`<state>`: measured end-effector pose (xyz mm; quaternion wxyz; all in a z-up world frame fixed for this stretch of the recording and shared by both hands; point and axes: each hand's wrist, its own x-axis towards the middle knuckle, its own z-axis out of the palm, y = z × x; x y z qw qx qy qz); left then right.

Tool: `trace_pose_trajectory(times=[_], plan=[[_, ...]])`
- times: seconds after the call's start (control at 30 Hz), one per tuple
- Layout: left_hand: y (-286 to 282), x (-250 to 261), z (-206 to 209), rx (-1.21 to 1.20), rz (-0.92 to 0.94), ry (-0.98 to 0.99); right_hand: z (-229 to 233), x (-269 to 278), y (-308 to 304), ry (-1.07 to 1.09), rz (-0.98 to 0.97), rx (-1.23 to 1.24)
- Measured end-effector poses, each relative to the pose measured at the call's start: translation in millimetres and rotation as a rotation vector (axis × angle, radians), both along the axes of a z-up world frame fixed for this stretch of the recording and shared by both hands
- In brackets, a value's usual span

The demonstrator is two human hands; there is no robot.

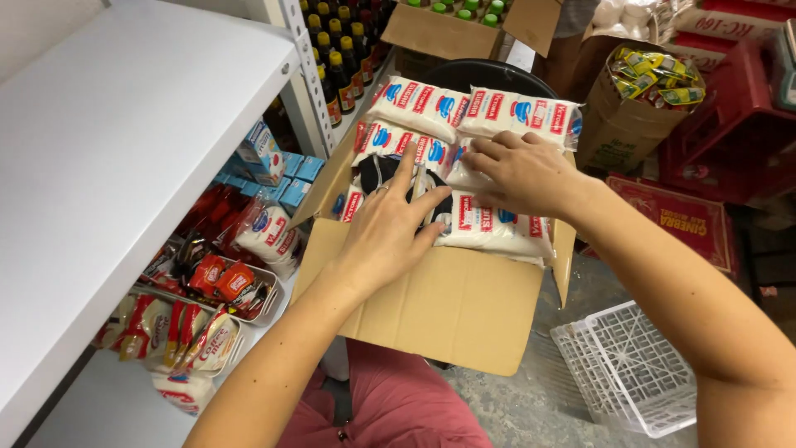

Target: The person takes packets of sugar from a cardboard box, wipes each one with a cloth, and places them on a white shelf. They repeat this process, arranging the packets in neat rows on the shelf.

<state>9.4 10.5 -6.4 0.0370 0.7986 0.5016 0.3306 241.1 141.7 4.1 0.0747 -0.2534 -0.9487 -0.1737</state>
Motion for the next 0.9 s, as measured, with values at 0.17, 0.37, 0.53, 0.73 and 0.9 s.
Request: trace_pose_trajectory(times=[0.17, 0.37, 0.53, 0.73, 0.9], plan=[[10.5, 5.5, -12.1, 0.029, -0.005, -0.163, -12.2, 7.6, 5.2, -0.022, -0.015, 0.095], [27.8, 12.9, -38.9, -0.213, -0.016, -0.693, 6.6, 11.1, 12.5, 0.188, -0.107, -0.095], [41.9, 41.3, -47.4, -0.468, -0.057, -0.974, 29.3, 1.9, -0.1, 0.354, -0.222, -0.313], [34.0, 64.0, -44.0, -0.088, -0.078, -0.761, 38.4, -20.1, -36.0, 0.878, -0.082, -0.666], [10.2, 41.2, -47.2, 0.138, -0.241, -1.221, 55.8, -61.3, -77.0, 1.028, 0.311, -0.972]])
